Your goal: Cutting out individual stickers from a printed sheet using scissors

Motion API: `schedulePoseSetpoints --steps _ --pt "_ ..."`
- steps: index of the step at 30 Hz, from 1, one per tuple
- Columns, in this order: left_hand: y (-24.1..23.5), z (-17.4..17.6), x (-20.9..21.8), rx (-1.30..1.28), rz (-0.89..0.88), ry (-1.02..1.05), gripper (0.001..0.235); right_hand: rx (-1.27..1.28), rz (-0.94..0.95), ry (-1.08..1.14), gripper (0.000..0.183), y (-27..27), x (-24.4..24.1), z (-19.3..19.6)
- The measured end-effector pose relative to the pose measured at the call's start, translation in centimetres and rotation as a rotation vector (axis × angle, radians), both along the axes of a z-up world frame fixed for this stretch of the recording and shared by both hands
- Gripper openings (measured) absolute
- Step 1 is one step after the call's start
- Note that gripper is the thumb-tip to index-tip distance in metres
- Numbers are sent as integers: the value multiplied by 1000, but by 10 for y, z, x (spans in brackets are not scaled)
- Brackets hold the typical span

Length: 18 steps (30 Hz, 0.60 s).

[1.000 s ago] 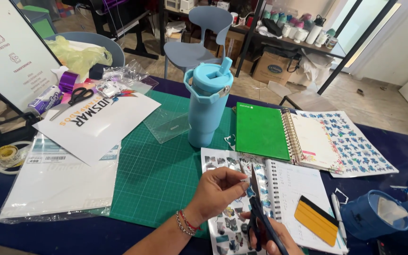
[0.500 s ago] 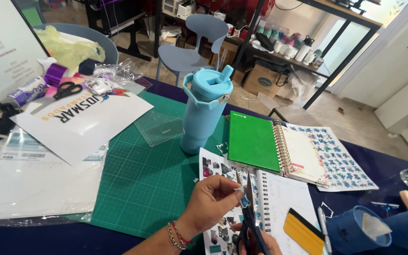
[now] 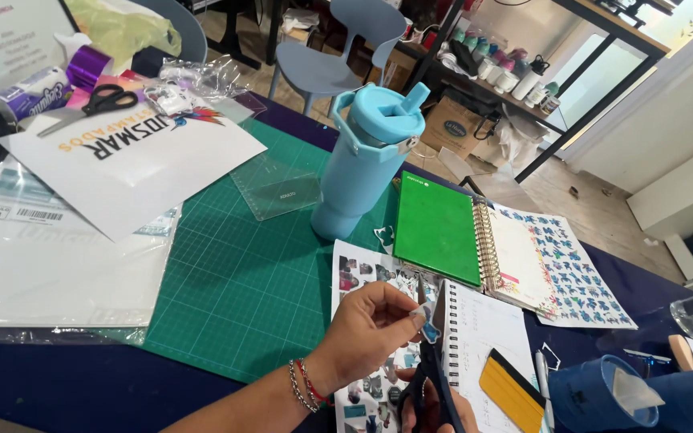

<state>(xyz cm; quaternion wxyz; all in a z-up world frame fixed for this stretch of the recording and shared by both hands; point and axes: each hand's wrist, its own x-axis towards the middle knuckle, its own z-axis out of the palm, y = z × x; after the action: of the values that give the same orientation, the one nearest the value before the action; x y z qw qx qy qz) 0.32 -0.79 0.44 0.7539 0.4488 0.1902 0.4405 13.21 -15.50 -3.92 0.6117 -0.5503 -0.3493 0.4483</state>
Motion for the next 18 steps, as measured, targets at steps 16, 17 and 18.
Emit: schedulePoseSetpoints --steps 16,17,18 --pt "3 0 -1 32 21 5 10 -11 28 10 109 -1 11 -7" --pt "3 -1 -1 32 21 4 10 -11 28 10 109 0 6 -3" --pt "4 -1 0 26 20 -20 9 12 -4 -32 105 1 1 0"
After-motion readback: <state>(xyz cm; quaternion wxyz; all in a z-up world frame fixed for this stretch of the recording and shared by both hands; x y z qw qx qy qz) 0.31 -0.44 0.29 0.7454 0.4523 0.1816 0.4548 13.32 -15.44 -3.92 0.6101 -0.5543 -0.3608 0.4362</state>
